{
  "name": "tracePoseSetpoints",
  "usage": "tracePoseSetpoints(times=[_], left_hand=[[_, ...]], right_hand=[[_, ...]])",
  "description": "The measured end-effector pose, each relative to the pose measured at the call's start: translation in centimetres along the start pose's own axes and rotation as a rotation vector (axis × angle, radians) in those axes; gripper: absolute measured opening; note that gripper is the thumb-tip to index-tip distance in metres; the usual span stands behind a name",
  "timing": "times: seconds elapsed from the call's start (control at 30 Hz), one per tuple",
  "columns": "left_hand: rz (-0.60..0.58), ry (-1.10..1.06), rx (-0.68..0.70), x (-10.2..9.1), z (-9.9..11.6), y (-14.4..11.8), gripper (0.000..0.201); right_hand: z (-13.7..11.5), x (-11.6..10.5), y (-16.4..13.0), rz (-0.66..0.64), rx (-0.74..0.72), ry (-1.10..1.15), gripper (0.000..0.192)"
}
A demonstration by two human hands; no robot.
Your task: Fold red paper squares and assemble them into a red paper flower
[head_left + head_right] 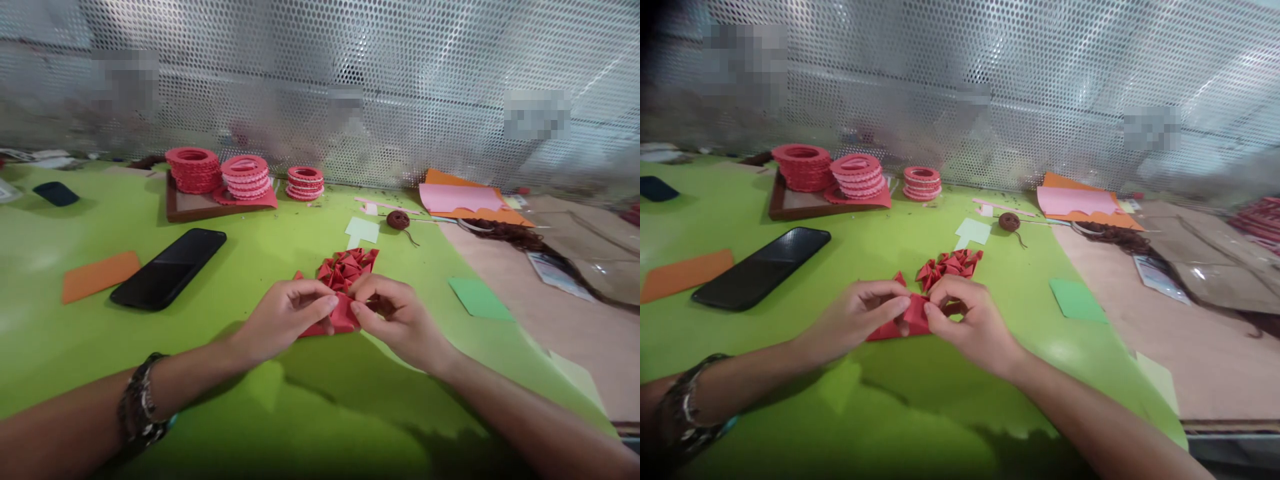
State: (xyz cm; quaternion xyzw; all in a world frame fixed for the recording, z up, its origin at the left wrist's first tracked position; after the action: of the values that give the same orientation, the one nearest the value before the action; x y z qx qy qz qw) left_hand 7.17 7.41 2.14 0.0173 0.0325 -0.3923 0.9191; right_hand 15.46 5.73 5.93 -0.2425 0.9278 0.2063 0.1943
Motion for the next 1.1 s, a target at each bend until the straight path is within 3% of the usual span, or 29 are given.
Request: tracePoseSetpoints(times=[0.23, 0.43, 0.67, 0.77, 0.9, 1.1], left_hand=[[-0.005, 0.125, -0.005, -0.1, 0.0, -0.1, 0.01], [0.072, 0.211, 0.059, -1.1, 1.3, -0.5, 0.013], [0.128, 0.293, 0.192, -1.0, 2.8, -1.2, 0.014], [0.183, 0.306, 0.249, -1.3, 3.5, -1.6, 0.014], [0.231, 0.3, 0.267, -1.7, 3.8, -1.9, 0.012], [0.229, 0.356, 0.231, -1.4, 3.7, -1.8, 0.016]], right_hand=[[0.3, 0.2, 0.1, -0.015, 0.038, -0.061, 0.016], [0.3, -0.2, 0.1, -0.018, 0.018, 0.011, 0.011], [-2.0, -0.8, 0.0, -0.026, -0.138, -0.207, 0.009], [-1.2, -0.6, -0.2, 0.018, -0.116, -0.035, 0.004], [0.9, 0.7, -0.2, 0.002, -0.01, 0.261, 0.021], [1.2, 0.1, -0.3, 0.051, 0.017, 0.281, 0.015]])
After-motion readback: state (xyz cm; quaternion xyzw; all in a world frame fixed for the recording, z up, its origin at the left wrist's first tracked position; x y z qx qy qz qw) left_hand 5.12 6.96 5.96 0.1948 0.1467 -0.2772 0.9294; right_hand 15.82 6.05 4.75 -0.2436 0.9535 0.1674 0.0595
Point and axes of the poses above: each hand's wrist, its own y-axis towards the middle knuckle, its own x-axis out of the palm, z = x × y, the point moved 10 cm from there along y, towards the middle knuckle, and after that the axes turned 14 degrees about -z, right-handed, at the moved point
